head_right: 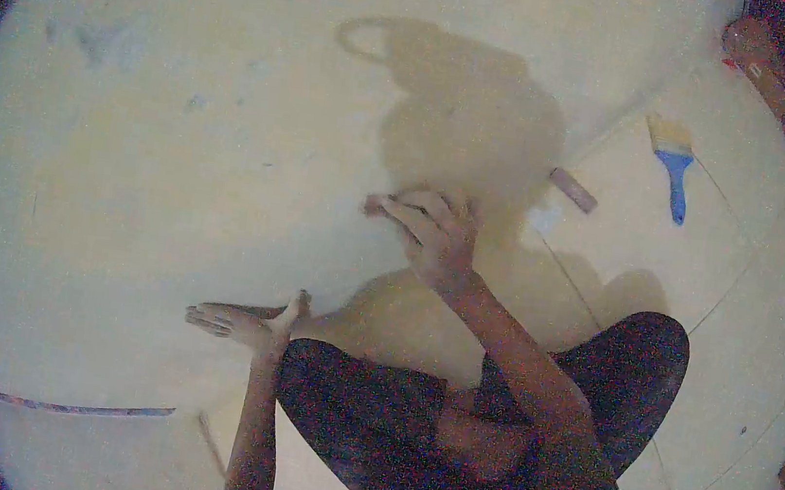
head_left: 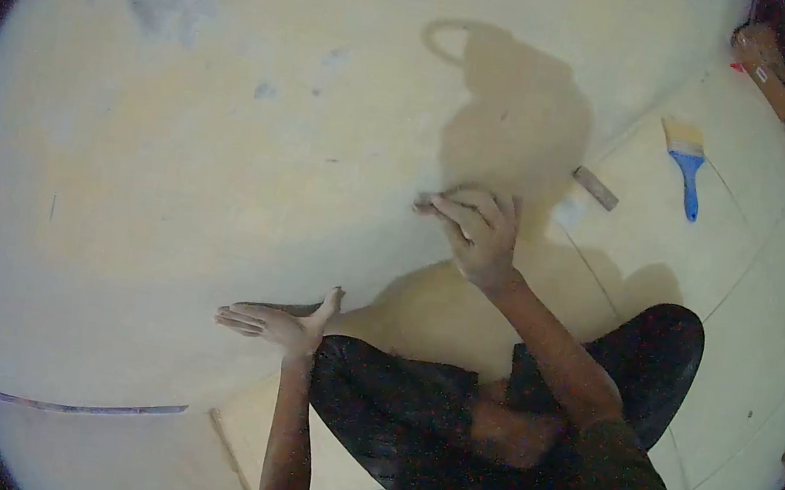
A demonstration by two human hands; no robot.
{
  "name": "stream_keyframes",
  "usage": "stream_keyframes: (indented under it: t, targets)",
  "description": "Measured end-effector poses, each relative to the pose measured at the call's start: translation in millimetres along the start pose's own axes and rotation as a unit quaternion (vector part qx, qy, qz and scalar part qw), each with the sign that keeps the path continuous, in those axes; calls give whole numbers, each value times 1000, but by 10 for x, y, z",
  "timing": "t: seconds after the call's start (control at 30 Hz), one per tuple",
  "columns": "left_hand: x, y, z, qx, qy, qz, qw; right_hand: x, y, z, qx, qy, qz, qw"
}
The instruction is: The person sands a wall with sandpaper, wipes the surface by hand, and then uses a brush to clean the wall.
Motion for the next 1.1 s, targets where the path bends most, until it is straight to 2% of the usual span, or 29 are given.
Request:
stream_keyframes:
  t: [0.07, 0.13, 0.2, 0.27, 0.37, 0.4, 0.5, 0.53, 0.6, 0.67, 0.77, 0.87, 0.9, 1.0, 1.1]
  targets:
    - [50, 48, -59, 3, -11, 10, 1000, -100, -643, -161, 43, -13, 13, 999]
    - [-53, 65, -91, -17, -10, -12, 1000, -119, -856, -115, 65, -29, -3, 997]
    - [-93, -45, -143, -16, -21, 1, 1000, -44, -769, -13, 66, -45, -50, 996]
    - [14, -117, -228, -4, -48, 44, 998, 32, -297, 101, 44, -43, -45, 997]
    - [10, -14, -164, -26, -9, 9, 1000, -50, -171, 67, 28, -48, -29, 998]
    - [22, 9, -143, -28, -18, 24, 999, -37, -146, 58, 28, -48, -26, 998]
    - [285, 108, -152, -61, -49, 54, 995, 94, -718, -258, 78, -48, 14, 996]
    - [286, 100, -142, -73, -57, 58, 994, 110, -694, -234, 78, -61, 14, 995]
    - [272, 88, -152, -98, -76, 65, 990, 162, -539, -121, 81, -88, 15, 993]
    - [285, 167, -114, -118, -92, 65, 986, 236, -57, 74, 72, -110, -7, 991]
    - [326, 299, -50, -118, -58, 93, 987, 230, 66, 17, 44, -106, -12, 993]
    - [448, 357, 33, -94, -80, 153, 981, 156, -467, -260, 68, -80, 19, 994]
    - [457, 406, 31, -103, -78, 150, 980, 154, -612, -336, 86, -70, 31, 993]
    - [430, 394, 45, -111, -71, 140, 981, 320, -286, -117, 86, -88, 30, 992]
    - [459, 492, 64, -136, -60, 107, 983, 270, 148, -41, 22, -125, -24, 992]
Point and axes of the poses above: each hand's wrist, its own y-axis away from the middle knuckle, its own z-axis out of the palm, x = y × z, the point moved 2 cm from there along -y, towards the middle knuckle, and after that the axes turned 8 degrees about -z, right-handed, at the moved point
